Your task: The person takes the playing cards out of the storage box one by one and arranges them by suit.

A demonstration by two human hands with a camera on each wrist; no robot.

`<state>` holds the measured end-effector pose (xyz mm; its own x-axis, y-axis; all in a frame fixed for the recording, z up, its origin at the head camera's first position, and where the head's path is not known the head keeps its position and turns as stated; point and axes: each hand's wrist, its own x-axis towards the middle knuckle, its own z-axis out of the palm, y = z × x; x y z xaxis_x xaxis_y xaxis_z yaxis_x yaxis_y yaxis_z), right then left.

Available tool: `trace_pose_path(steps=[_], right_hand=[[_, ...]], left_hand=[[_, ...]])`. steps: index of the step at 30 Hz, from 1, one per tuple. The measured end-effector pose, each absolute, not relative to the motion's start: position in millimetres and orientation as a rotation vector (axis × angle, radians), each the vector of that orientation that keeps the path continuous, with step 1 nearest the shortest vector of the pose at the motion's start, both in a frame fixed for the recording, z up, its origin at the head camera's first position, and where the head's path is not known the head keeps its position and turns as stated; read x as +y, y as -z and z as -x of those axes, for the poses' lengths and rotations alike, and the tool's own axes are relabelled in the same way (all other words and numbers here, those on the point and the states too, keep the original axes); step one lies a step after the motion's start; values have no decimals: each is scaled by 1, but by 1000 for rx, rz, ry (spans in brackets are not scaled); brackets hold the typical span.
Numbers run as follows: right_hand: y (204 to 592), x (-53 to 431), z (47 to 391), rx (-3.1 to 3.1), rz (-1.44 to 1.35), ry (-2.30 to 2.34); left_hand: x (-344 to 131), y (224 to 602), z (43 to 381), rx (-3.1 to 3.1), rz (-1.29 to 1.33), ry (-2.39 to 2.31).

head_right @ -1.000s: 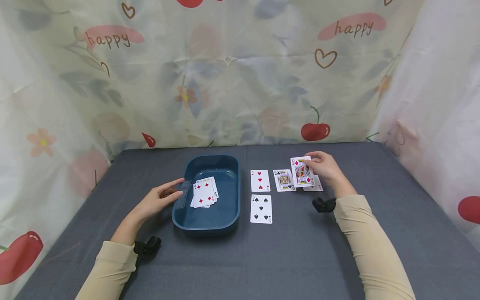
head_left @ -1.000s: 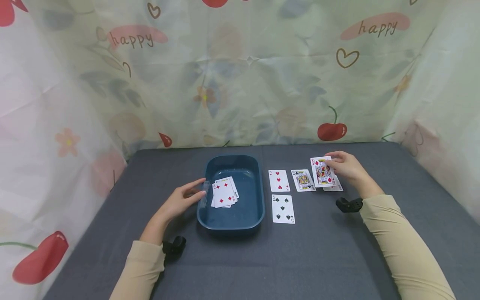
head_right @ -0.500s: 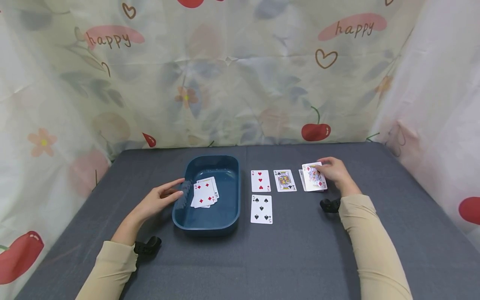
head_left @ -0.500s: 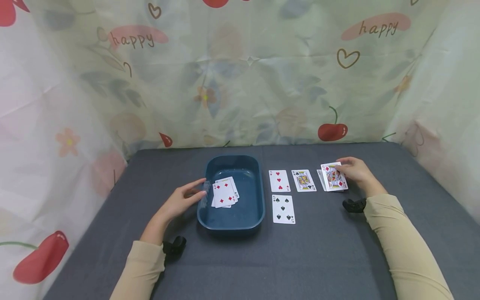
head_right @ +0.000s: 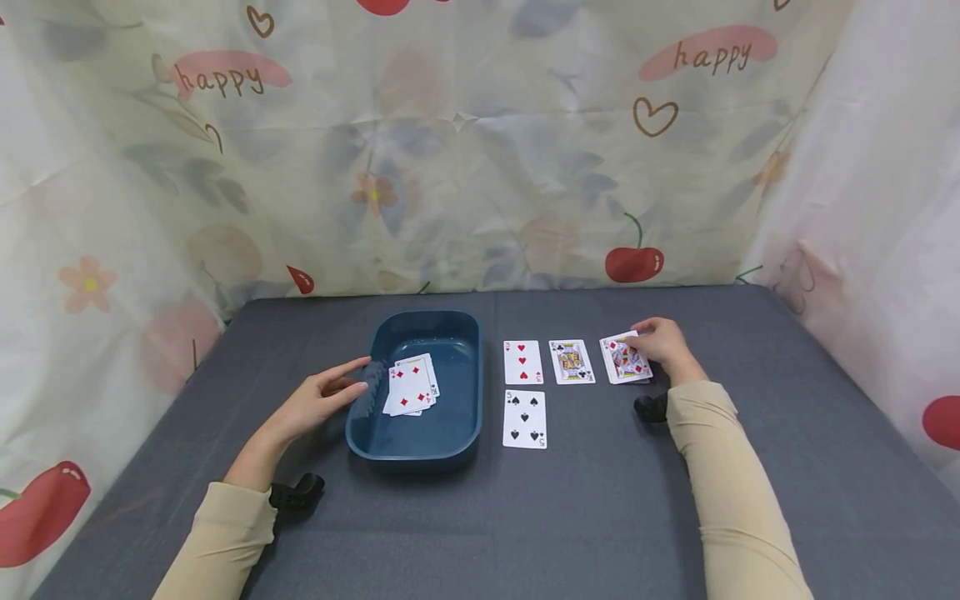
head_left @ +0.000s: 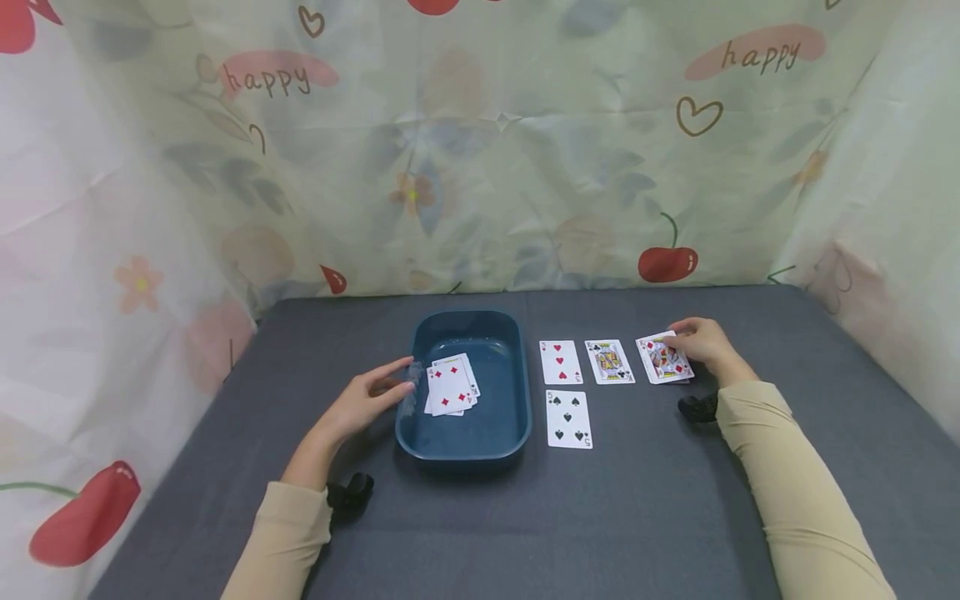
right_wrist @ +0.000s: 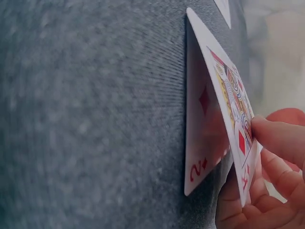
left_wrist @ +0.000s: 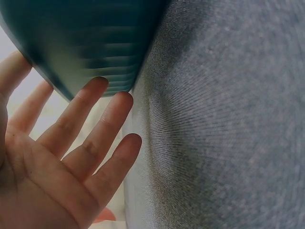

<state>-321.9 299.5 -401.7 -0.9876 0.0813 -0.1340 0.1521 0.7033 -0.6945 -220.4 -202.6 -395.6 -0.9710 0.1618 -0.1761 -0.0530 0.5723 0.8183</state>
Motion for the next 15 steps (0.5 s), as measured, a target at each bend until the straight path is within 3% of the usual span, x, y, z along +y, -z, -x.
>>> trace_pose_path(steps=[15], right_hand=[[404, 292, 324, 2925, -263, 947]], left_hand=[[-202, 396, 220, 2581, -99, -1356]])
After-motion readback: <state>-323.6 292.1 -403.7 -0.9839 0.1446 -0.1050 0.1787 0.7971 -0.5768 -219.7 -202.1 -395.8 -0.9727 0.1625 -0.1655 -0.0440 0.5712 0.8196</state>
